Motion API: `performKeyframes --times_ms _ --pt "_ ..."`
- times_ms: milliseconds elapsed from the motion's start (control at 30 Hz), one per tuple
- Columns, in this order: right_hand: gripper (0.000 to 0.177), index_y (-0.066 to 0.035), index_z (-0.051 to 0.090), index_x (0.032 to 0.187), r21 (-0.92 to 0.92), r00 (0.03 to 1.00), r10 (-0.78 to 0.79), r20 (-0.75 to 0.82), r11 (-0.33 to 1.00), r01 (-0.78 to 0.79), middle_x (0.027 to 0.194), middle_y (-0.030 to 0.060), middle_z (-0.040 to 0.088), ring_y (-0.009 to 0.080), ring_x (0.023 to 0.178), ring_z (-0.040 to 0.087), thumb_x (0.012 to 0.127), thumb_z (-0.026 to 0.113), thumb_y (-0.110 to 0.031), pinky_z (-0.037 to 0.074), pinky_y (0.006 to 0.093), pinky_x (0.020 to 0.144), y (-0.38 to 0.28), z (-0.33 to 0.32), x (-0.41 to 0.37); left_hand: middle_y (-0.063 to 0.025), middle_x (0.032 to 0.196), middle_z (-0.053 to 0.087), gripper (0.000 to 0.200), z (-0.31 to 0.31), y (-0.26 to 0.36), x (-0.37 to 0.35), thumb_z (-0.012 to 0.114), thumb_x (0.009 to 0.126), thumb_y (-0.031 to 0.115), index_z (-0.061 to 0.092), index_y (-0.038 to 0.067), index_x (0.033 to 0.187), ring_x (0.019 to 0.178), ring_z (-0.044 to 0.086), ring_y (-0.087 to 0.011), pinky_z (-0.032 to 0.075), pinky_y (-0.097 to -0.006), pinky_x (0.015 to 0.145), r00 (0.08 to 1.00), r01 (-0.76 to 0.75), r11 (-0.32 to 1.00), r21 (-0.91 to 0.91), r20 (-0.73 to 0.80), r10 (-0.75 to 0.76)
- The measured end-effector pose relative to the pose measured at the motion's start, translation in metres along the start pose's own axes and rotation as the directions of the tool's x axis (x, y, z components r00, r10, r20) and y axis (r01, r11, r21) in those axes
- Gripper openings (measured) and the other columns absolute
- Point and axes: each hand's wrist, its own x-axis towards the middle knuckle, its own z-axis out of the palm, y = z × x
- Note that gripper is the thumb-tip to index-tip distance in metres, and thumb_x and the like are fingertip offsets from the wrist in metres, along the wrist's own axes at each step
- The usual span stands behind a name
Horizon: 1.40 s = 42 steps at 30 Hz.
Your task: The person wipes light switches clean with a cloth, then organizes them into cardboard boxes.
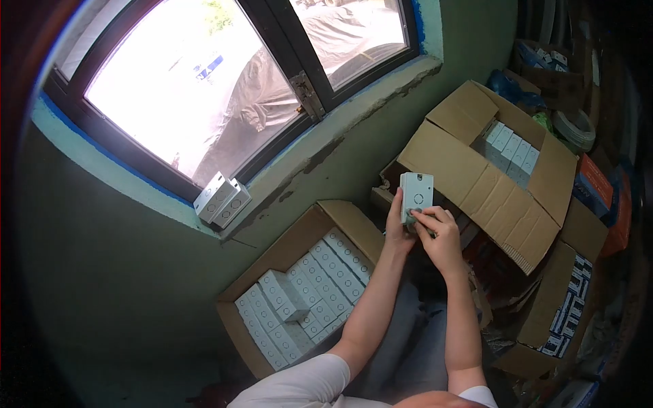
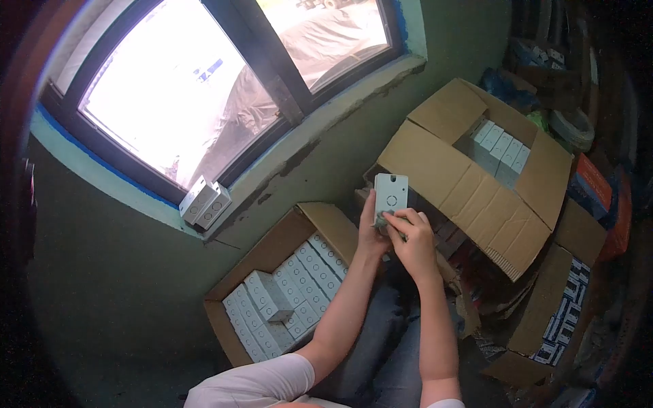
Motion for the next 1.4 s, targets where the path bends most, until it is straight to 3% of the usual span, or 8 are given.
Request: performKeyframes --times_ms 200,433,567,667,833,967,1100,1400 --pt "0.023 -0.005 0.074 0.102 -0.174 0.928 0.007 -0.371 0.982 -0.077 0.096 0.0075 0.068 0.0287 0.084 0.06 0.08 0.07 -0.001 0.05 0.0382 0.076 0.012 -0.009 0.019 -0.0041 0.101 0.069 0.04 -0.002 -0.005 0.005 0.053 0.099 0.041 0.063 0.007 0.118 0.087 0.067 -0.0168 0.054 -0.0314 0.078 0.972 0.235 0.943 0.235 -0.068 -0.226" --pt "0.021 -0.004 0.073 0.098 -0.022 0.993 0.118 0.03 0.993 -0.117 0.101 0.0081 0.069 0.0293 0.094 0.061 0.079 0.067 0.002 0.049 0.0388 0.085 0.013 -0.02 -0.002 -0.0062 0.114 0.066 0.044 0.002 -0.003 0.009 0.048 0.101 0.042 0.056 0.008 0.128 0.102 0.064 -0.0182 0.052 -0.0363 0.088 0.995 0.07 0.986 0.151 -0.086 -0.058" --pt "0.025 -0.003 0.07 0.106 -0.178 0.936 0.042 -0.349 0.978 -0.11 0.107 0.0096 0.068 0.0303 0.096 0.061 0.083 0.063 0.002 0.048 0.0387 0.087 0.021 -0.014 0.011 -0.0065 0.11 0.068 0.042 0.004 -0.008 0.006 0.047 0.101 0.04 0.058 0.007 0.126 0.097 0.067 -0.0195 0.054 -0.035 0.085 0.985 0.171 0.964 0.203 -0.017 -0.172" --pt "0.025 -0.003 0.071 0.105 -0.066 0.943 0.1 -0.319 0.99 -0.127 0.104 0.01 0.068 0.0301 0.094 0.062 0.083 0.063 0.002 0.049 0.0378 0.084 0.019 -0.022 0.011 -0.0072 0.111 0.068 0.041 0.007 -0.006 0.002 0.047 0.102 0.039 0.057 0.007 0.126 0.099 0.066 -0.0197 0.054 -0.0355 0.087 0.983 0.181 0.961 0.209 -0.007 -0.184" --pt "0.022 -0.002 0.072 0.102 0.1 0.991 0.129 0.032 0.986 -0.132 0.1 0.0114 0.068 0.0303 0.096 0.065 0.08 0.067 0.0 0.051 0.0368 0.084 0.005 -0.022 0.0 -0.0085 0.113 0.065 0.051 -0.005 -0.005 0.006 0.046 0.101 0.05 0.056 0.007 0.126 0.103 0.064 -0.0212 0.053 -0.0371 0.09 0.994 0.1 0.993 -0.054 0.054 -0.097" --pt "0.021 0.001 0.068 0.104 0.167 0.933 0.208 -0.294 0.972 -0.164 0.103 0.0134 0.067 0.0295 0.099 0.065 0.085 0.068 -0.007 0.05 0.0357 0.087 0.012 -0.01 0.001 -0.009 0.116 0.065 0.058 0.001 -0.011 0.003 0.055 0.094 0.055 0.055 0.006 0.127 0.107 0.063 -0.0223 0.052 -0.039 0.093 0.998 0.065 0.985 -0.161 0.025 -0.062" --pt "0.023 0.004 0.066 0.105 0.32 0.885 0.41 -0.223 0.888 -0.331 0.103 0.0134 0.067 0.0226 0.1 0.064 0.093 0.064 -0.015 0.047 0.033 0.089 0.04 -0.006 -0.005 -0.0099 0.12 0.063 0.051 0.013 -0.018 0.0 0.063 0.094 0.04 0.053 0.005 0.129 0.11 0.062 -0.0231 0.053 -0.0398 0.094 0.997 0.071 0.984 -0.162 -0.02 -0.075" --pt "0.024 0.005 0.066 0.107 0.301 0.913 0.293 -0.285 0.931 -0.205 0.103 0.0122 0.068 0.023 0.098 0.065 0.093 0.065 -0.015 0.047 0.0315 0.088 0.016 -0.015 -0.017 -0.0121 0.125 0.06 0.05 0.024 -0.013 -0.017 0.053 0.095 0.03 0.046 0.002 0.135 0.115 0.059 -0.0245 0.046 -0.0399 0.102 0.993 0.098 0.995 -0.029 0.076 -0.095"
